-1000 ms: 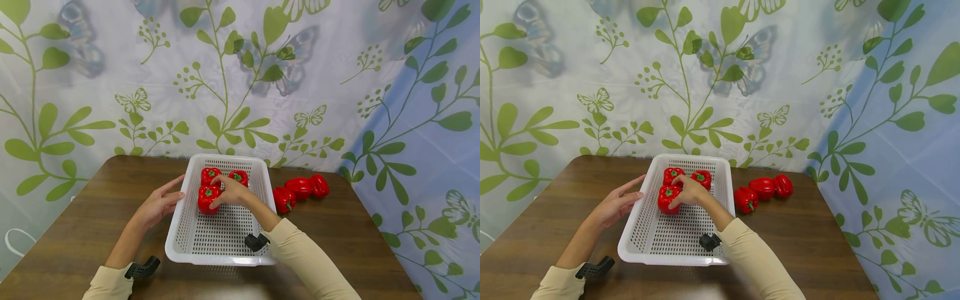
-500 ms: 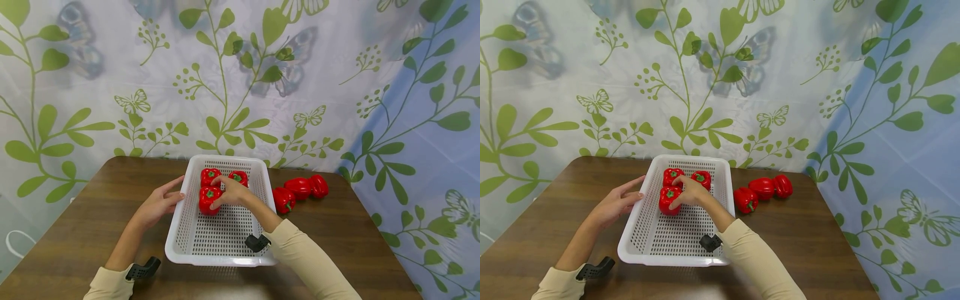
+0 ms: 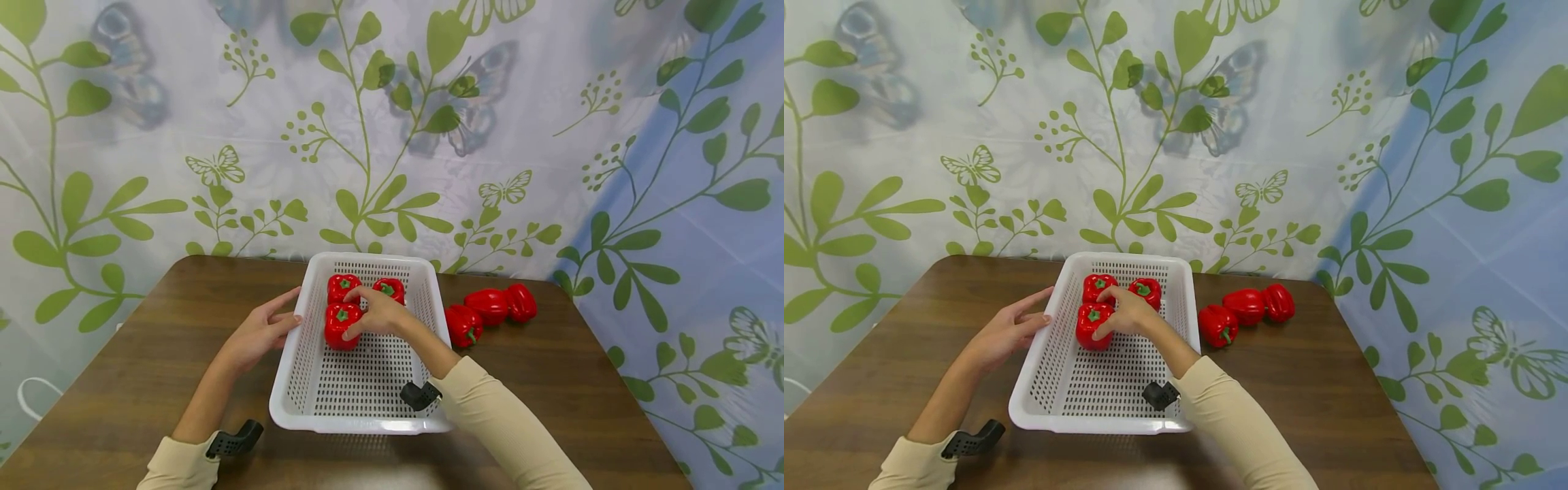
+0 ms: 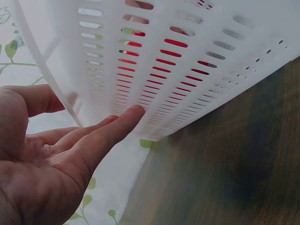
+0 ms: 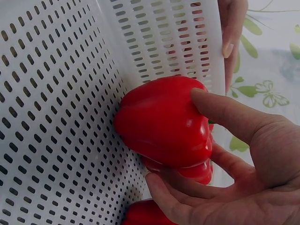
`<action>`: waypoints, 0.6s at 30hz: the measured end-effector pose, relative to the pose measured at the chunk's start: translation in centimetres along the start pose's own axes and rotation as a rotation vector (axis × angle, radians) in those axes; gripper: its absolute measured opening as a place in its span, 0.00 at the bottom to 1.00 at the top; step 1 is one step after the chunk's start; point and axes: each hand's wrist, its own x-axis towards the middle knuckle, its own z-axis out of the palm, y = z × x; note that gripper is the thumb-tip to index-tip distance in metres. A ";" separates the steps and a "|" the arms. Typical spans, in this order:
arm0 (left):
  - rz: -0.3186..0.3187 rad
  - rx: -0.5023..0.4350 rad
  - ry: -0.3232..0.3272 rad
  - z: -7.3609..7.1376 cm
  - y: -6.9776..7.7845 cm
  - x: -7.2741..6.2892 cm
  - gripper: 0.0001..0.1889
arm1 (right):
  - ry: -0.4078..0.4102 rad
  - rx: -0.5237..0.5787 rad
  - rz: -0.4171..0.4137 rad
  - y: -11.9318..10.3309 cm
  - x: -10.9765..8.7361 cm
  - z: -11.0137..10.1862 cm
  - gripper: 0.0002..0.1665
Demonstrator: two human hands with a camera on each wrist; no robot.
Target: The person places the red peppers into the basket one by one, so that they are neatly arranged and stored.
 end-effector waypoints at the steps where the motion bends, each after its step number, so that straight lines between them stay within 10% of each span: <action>1: 0.001 -0.001 0.001 0.0 0.0 0.0 0.38 | -0.001 -0.002 0.002 0.0 0.0 0.0 0.39; 18: 0.014 0.017 0.007 0.1 0.0 -0.1 0.37 | -0.010 -0.013 -0.028 -0.2 -0.5 -1.4 0.39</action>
